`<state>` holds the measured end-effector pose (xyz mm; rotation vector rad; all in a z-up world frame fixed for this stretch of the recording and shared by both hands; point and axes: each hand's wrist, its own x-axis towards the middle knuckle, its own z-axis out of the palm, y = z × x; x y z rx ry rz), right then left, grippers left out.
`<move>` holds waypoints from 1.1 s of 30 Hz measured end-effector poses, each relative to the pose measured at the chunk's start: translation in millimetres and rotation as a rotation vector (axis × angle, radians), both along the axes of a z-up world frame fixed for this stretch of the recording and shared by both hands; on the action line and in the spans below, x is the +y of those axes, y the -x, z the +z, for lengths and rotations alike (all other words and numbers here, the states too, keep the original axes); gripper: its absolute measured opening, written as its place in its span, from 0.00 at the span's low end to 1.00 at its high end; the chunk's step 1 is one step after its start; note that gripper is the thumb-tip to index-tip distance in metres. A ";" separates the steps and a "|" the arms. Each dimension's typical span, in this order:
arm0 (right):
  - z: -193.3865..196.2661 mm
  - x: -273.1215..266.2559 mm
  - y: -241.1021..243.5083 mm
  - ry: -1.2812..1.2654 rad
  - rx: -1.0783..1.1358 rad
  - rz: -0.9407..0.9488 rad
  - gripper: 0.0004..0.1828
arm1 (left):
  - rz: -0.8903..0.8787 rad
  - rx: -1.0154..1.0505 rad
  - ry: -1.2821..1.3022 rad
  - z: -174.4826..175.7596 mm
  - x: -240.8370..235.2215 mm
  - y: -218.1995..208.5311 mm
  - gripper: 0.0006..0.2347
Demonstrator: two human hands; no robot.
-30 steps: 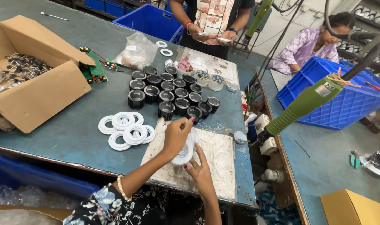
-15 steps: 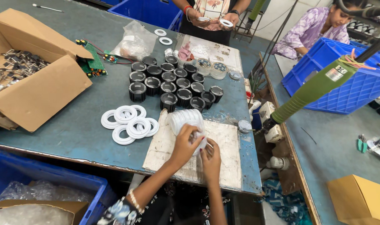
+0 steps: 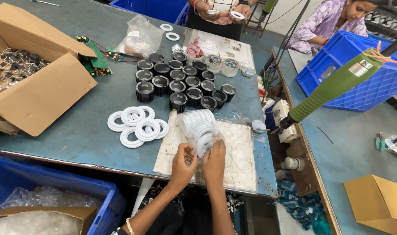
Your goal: The person handles white plastic rings and black cylindrical housings on a workbench, repeatedly picking up rings, comparing them, and placing them into the housings. The person also moves stacks of rings and adjusts their position on the table.
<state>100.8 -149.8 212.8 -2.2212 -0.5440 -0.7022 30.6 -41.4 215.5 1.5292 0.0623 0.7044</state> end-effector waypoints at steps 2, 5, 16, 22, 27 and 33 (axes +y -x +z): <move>-3.7 -7.2 -8.7 0.105 0.072 -0.054 0.26 | -0.026 -0.027 0.004 -1.3 1.2 1.7 0.12; -4.0 -14.4 -7.5 0.062 0.176 -0.095 0.20 | -0.064 -0.052 0.001 -0.2 1.4 3.4 0.12; 37.4 -8.9 2.1 -0.098 0.257 -0.079 0.13 | -0.106 -0.051 -0.029 5.4 2.6 9.8 0.11; 55.5 -20.4 26.1 -0.112 0.377 -0.020 0.13 | -0.096 -0.037 -0.014 3.9 3.1 9.4 0.10; 71.8 -55.6 43.7 -0.283 0.425 0.001 0.15 | -0.048 -0.128 -0.019 11.9 6.1 13.7 0.10; 85.7 -86.5 85.1 -0.694 0.846 0.185 0.19 | -0.143 -0.173 0.282 40.8 -30.6 64.0 0.17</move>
